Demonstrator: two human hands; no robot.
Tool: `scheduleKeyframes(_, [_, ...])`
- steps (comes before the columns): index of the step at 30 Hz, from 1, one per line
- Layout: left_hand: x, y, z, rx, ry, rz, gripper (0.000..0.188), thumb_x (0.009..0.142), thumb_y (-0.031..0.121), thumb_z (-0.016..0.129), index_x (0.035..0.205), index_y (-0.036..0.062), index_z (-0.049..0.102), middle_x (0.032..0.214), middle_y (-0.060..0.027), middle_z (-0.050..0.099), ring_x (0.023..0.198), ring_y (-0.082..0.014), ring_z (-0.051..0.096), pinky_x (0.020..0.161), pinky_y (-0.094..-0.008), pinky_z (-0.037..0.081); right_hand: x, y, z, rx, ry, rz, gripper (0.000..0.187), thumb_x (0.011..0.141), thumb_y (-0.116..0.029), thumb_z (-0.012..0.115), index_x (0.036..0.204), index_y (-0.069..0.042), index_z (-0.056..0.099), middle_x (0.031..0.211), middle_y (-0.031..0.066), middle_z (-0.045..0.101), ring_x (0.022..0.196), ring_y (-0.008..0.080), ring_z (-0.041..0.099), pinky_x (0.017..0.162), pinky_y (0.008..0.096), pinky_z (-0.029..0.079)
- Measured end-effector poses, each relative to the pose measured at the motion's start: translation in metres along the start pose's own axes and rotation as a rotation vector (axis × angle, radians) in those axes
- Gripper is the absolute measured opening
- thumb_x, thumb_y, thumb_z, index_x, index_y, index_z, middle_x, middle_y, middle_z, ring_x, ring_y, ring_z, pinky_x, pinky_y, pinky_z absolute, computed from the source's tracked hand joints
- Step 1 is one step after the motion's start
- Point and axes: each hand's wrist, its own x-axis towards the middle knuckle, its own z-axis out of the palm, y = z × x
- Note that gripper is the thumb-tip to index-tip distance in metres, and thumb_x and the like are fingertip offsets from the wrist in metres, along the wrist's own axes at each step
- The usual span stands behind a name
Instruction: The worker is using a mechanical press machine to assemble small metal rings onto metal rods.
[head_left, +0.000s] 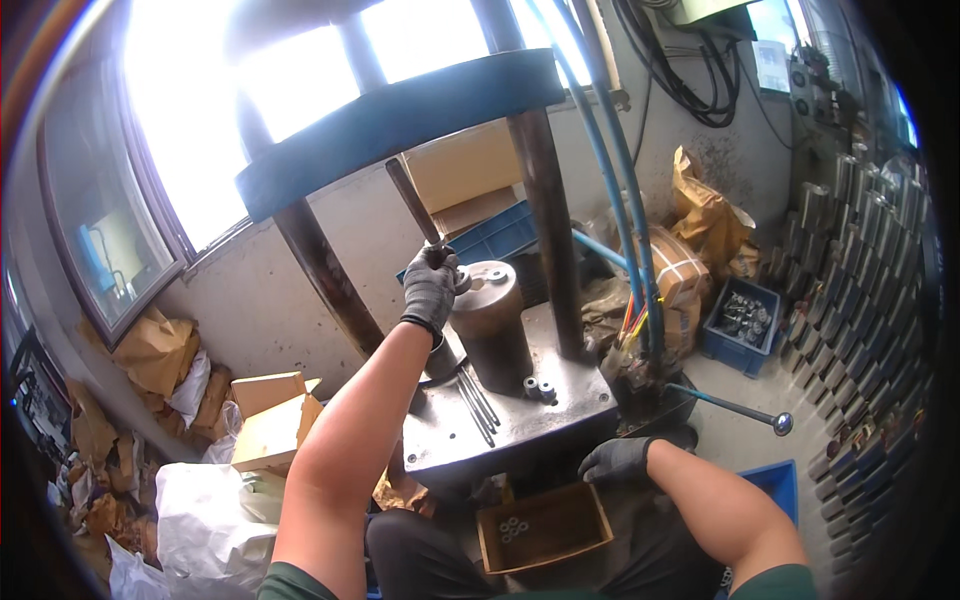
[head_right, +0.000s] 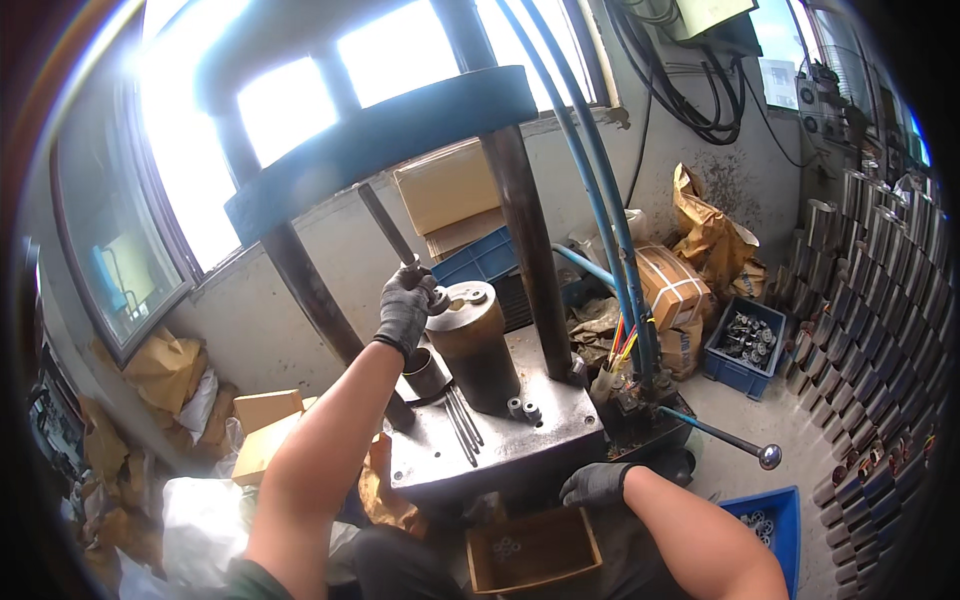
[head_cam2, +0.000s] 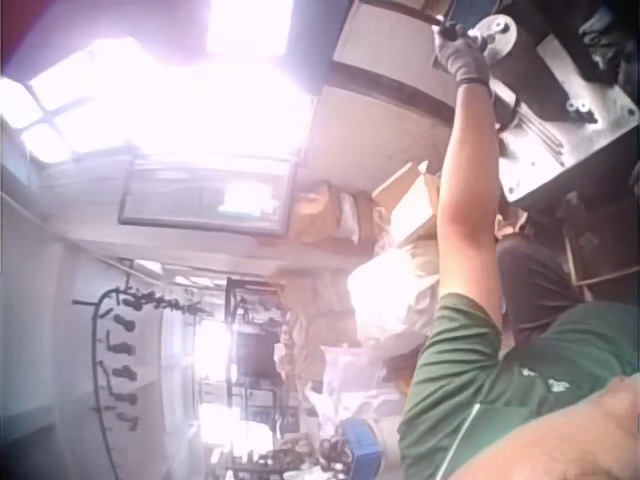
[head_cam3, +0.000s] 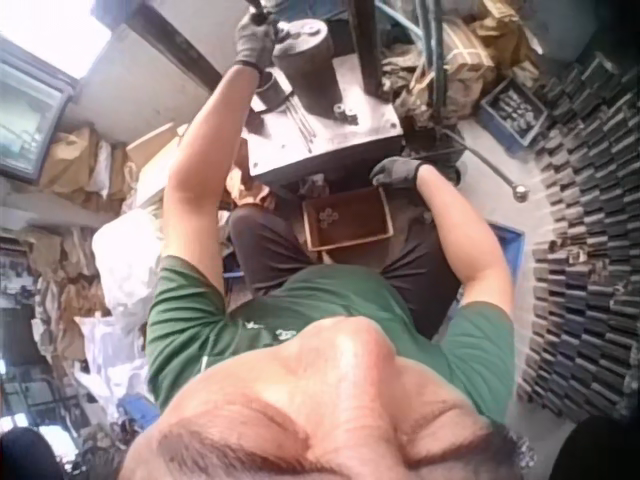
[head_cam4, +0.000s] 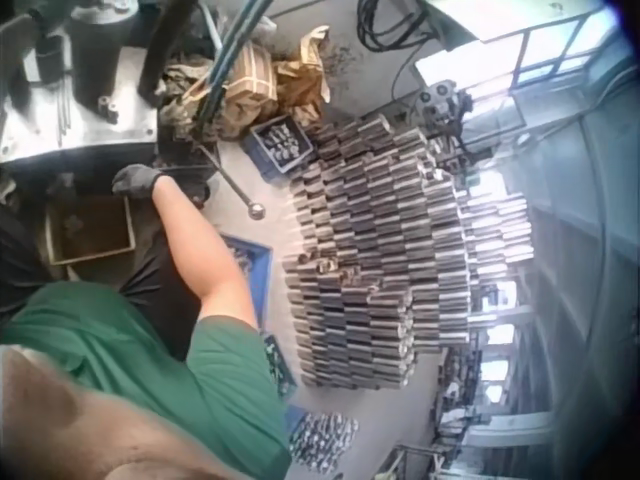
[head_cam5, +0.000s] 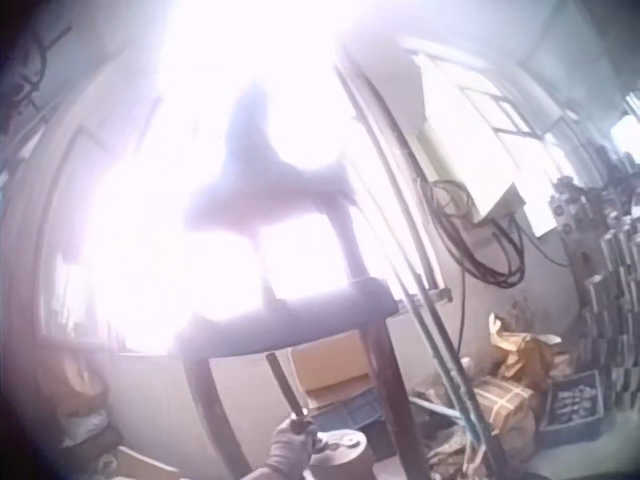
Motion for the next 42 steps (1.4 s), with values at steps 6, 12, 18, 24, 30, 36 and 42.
scheduleKeyframes(6, [0.024,-0.026,0.036,0.283,-0.014,-0.046,0.009,0.097,0.001,0.068,0.106,0.0039,0.068,0.085,-0.0019,0.067,0.07,-0.0111,0.06,0.065,-0.0275,0.053,0.007,0.009,-0.003,0.012,-0.011,-0.017,0.042,0.101,-0.035,0.061,0.132,-0.008,0.069,0.131,0.0143,0.07,0.124,0.0305,0.064,0.109,0.0396,0.047])
scheduleKeyframes(12, [0.017,-0.019,0.042,0.543,0.086,0.187,0.022,0.094,0.02,0.073,0.108,0.0039,0.069,0.095,-0.0162,0.075,0.089,-0.0344,0.072,0.083,-0.0428,0.054,-0.008,-0.001,-0.01,-0.032,-0.095,0.035,0.049,0.101,-0.046,0.06,0.128,-0.006,0.071,0.131,0.0126,0.07,0.123,0.0324,0.064,0.108,0.0403,0.047])
scheduleKeyframes(18, [0.014,-0.016,0.045,0.526,0.115,0.094,0.016,0.098,0.01,0.069,0.113,0.003,0.07,0.098,-0.0072,0.076,0.087,-0.0143,0.069,0.083,-0.0307,0.055,-0.032,-0.029,-0.004,-0.093,-0.065,0.166,0.058,0.103,-0.057,0.053,0.123,-0.006,0.073,0.125,0.0147,0.071,0.121,0.0361,0.064,0.107,0.0428,0.047])
scheduleKeyframes(24, [0.014,-0.016,0.04,0.257,0.015,0.064,0.022,0.098,0.014,0.072,0.117,0.0034,0.071,0.103,-0.0055,0.076,0.091,-0.012,0.067,0.083,-0.0272,0.054,-0.055,-0.045,-0.001,-0.357,0.122,-0.031,0.037,0.101,-0.04,0.055,0.106,-0.008,0.075,0.105,0.0159,0.071,0.102,0.0358,0.069,0.09,0.0473,0.055])
scheduleKeyframes(30, [-0.005,0.005,0.041,0.225,0.067,-0.019,0.024,0.102,0.02,0.067,0.117,0.0014,0.07,0.099,-0.0055,0.074,0.086,-0.0115,0.066,0.08,-0.0287,0.054,-0.168,-0.105,-0.066,-0.663,0.493,-0.124,0.018,0.087,-0.027,0.067,0.087,-0.009,0.071,0.092,0.0114,0.068,0.088,0.032,0.068,0.081,0.0439,0.056])
scheduleKeyframes(36, [0.002,0.001,0.043,0.278,0.072,0.012,0.026,0.102,0.021,0.067,0.117,0.0001,0.07,0.094,-0.006,0.074,0.082,-0.0121,0.066,0.079,-0.0296,0.055,-0.256,-0.042,-0.068,-0.546,0.497,0.326,0.034,0.087,-0.035,0.068,0.104,-0.008,0.077,0.114,0.014,0.073,0.104,0.0334,0.07,0.094,0.0419,0.056])
scheduleKeyframes(42, [0.004,-0.006,0.042,0.413,0.07,0.023,0.029,0.102,0.024,0.066,0.122,0.003,0.07,0.089,-0.0053,0.073,0.078,-0.0113,0.066,0.075,-0.0296,0.056,-0.26,-0.05,-0.031,-0.284,0.251,0.541,0.038,0.086,-0.047,0.07,0.1,-0.013,0.08,0.091,0.0128,0.075,0.09,0.033,0.073,0.083,0.043,0.057])
